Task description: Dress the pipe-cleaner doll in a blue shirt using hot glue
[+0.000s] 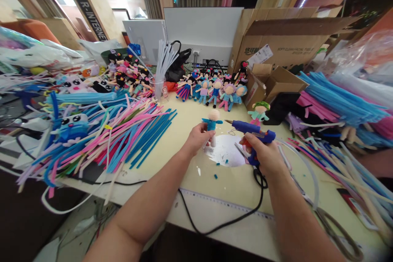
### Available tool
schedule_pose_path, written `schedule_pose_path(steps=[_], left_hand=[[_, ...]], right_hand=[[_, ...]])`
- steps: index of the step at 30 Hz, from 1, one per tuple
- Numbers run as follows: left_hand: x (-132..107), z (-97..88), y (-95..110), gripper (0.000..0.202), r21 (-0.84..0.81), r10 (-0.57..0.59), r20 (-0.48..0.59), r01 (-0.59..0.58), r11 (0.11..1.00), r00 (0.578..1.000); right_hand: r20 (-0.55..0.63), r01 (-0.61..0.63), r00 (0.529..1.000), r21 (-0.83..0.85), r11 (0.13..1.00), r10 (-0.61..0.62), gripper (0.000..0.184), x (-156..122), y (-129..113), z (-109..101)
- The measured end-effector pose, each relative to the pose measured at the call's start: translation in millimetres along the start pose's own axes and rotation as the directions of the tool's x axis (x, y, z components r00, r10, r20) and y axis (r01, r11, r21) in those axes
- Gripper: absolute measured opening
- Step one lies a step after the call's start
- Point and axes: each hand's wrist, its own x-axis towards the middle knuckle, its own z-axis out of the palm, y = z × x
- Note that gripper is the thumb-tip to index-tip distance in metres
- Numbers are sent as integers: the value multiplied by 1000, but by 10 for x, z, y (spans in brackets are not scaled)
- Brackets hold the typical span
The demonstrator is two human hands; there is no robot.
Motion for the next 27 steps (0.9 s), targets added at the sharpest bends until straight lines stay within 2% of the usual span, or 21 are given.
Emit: schedule_pose_path(steps=[2,5,8,10,15,19,23,27], left_hand=[[6,-7,-3,21,-22,8,4,-8,1000,1000],[17,-13,-8,20,-57,18,15,-17,998,1000],[25,-7,-11,22,-108,22,24,-19,994,999],[22,1,-7,23,-136,19,35,-14,991,999],[1,13,16,19,-123,26,41,-21,992,999],[-5,12,11,18,-110,44,46,-39,993,998],[-6,12,-2,17,-105,64,58,-58,993,996],[-12,13,10,16,-121,74,69,-65,991,995]], right_hand=[[-45,7,999,-41,999,-9,39,24,9,-91],[-178,-15,984,-251,968,-31,42,38,71,-292],[-308,-112,949,-513,851,-61,46,11,168,-504],[-344,-169,936,-622,765,-73,49,-18,240,-612],[-272,-180,962,-737,652,-41,48,-87,422,-745],[-295,-225,955,-787,574,-31,56,-194,527,-784],[-255,-157,961,-814,559,-103,55,-346,584,-778],[-275,-147,949,-818,557,-153,60,-459,620,-756]])
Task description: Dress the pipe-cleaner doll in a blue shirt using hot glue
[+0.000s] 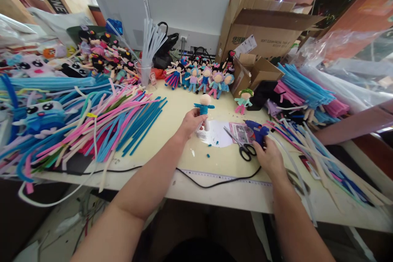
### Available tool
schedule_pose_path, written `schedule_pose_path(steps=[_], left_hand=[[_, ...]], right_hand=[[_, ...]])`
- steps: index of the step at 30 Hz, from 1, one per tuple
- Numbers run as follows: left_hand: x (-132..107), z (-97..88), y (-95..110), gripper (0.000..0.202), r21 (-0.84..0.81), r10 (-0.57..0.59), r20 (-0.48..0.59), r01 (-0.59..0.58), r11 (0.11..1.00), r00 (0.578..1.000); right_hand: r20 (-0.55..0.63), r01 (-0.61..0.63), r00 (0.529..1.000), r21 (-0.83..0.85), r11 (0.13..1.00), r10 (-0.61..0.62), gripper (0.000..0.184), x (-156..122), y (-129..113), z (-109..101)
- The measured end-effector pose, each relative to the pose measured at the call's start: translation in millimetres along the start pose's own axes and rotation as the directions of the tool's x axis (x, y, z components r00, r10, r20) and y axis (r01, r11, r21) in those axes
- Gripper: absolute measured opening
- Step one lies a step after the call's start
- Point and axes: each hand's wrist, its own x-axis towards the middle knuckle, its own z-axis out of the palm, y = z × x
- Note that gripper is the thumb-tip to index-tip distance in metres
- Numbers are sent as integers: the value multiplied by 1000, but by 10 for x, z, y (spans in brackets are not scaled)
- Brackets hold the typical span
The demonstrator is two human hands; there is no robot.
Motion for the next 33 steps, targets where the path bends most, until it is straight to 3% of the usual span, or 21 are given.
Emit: schedule_pose_path(steps=[5,9,11,14,18,21,25,33], left_hand=[[-3,1,18,13,-10,-3,-1,3,1000,1000],[24,-13,-12,13,-7,-25,9,25,1000,1000],[37,-18,-28,13,2,-31,14,31,1000,999],[41,-16,-38,13,19,-32,11,32,999,999],[29,-15,-33,15,23,-28,0,28,999,1000],[25,-26,-21,19,-8,-28,2,28,1000,1000],[8,-43,24,27,-115,-42,53,48,992,998],[-40,-43,93,40,-189,-88,112,108,976,990]], right_hand=[[-42,-2,999,21,1000,3,64,-142,24,-1],[-267,145,954,5,989,-138,51,-298,-73,-55],[-274,236,934,-14,972,-231,38,-331,-193,-86],[-76,392,919,74,917,-386,22,-264,-454,-93],[209,606,749,167,778,-629,17,-48,-881,-32],[320,660,677,133,739,-663,18,66,-1150,25],[366,659,664,125,741,-652,19,94,-1256,134],[412,618,660,176,766,-628,18,106,-1083,274]])
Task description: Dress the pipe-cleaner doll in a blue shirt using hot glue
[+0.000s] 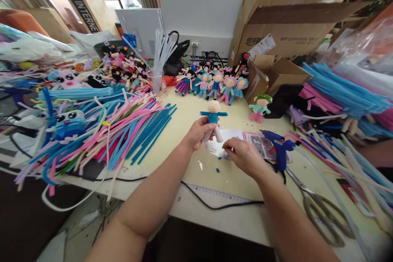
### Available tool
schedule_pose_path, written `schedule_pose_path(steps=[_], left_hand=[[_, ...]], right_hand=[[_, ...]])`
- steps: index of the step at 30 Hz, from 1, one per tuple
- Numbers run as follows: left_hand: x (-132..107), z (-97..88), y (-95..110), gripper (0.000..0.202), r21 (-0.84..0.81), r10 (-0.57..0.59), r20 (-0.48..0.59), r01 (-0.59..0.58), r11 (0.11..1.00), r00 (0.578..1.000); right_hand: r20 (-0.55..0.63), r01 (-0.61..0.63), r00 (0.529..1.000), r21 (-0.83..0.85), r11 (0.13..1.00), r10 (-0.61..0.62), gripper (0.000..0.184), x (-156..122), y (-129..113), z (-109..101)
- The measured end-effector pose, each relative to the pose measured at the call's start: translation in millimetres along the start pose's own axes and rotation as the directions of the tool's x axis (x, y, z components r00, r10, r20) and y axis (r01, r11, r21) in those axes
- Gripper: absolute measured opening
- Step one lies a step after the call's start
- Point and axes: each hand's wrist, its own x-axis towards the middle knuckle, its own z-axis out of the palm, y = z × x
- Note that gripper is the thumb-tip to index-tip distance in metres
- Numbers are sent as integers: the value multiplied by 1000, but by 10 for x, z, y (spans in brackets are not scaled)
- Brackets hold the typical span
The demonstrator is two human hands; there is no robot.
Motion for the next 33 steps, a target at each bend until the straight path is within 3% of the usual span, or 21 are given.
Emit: schedule_pose_path(steps=[6,10,17,22,24,27,30,33], left_hand=[[42,-21,-42,40,15,5,-8,-5,1000,1000],[50,-26,-54,38,21,13,-7,-13,1000,1000],[27,-2,-37,34,20,28,-14,-28,999,1000],[31,1,-60,30,48,59,-19,-58,997,998],[33,9,-77,28,63,66,-21,-64,996,998],[27,39,-99,26,96,71,-35,-67,993,997],[7,80,-113,25,148,78,-39,-71,986,996],[-22,116,-116,27,212,68,-33,-59,976,997]], right_hand=[[6,-22,1000,-45,999,22,19,-18,-75,-65],[83,-26,996,-95,995,34,24,-27,-124,-52],[193,44,981,-129,991,-19,15,4,-183,46],[170,32,985,-145,989,-7,19,10,-183,115],[128,25,992,-40,999,-20,17,11,-160,107],[25,-5,1000,266,964,-1,12,20,-125,64],[-47,-65,991,632,772,122,10,47,-111,14],[-71,-73,966,845,530,247,17,87,-108,-23]])
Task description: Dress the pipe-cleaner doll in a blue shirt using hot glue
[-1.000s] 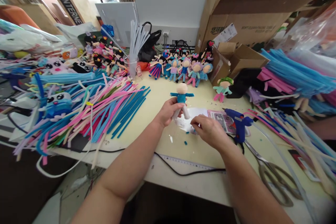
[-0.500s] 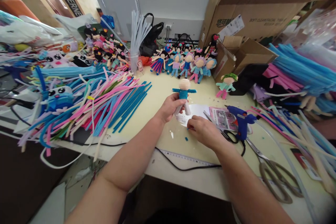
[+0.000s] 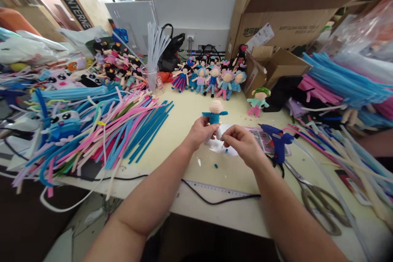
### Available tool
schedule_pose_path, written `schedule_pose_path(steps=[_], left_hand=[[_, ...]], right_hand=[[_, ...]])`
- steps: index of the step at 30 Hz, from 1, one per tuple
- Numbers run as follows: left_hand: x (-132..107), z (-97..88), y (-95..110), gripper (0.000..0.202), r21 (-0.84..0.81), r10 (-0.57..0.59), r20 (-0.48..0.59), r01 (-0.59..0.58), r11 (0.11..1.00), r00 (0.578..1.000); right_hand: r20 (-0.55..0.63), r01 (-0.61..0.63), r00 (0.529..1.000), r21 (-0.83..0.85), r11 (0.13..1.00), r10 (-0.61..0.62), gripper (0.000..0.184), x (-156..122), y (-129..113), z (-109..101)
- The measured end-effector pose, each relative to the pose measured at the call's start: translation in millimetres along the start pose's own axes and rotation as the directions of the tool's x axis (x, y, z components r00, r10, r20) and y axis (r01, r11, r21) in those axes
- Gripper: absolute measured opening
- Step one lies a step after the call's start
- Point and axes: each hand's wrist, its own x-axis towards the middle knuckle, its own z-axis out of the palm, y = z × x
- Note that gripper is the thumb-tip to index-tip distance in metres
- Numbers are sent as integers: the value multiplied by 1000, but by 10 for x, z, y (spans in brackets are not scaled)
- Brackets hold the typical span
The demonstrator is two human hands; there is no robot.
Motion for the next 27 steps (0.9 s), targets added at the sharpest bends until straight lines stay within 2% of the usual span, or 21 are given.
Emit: schedule_pose_path(steps=[3,5,12,18,24,27], left_hand=[[-21,16,12,28,43,-11,0,11,999,1000],[-25,17,16,28,57,-13,-6,13,998,1000],[-12,8,1,31,34,-9,1,9,999,1000],[-13,8,8,33,36,-14,-1,14,999,1000],[6,-7,-11,27,168,71,-65,-59,984,995],[24,-27,-19,25,241,88,-118,-58,969,989]], right_hand=[[-82,11,997,162,987,3,21,29,-16,-9],[-99,29,995,208,978,-9,25,36,-13,-12],[-152,22,988,179,984,6,17,53,30,-1],[-161,-11,986,174,985,39,24,67,36,5],[-102,-44,993,102,994,54,26,59,65,37],[-171,8,985,160,987,20,26,65,52,-18]])
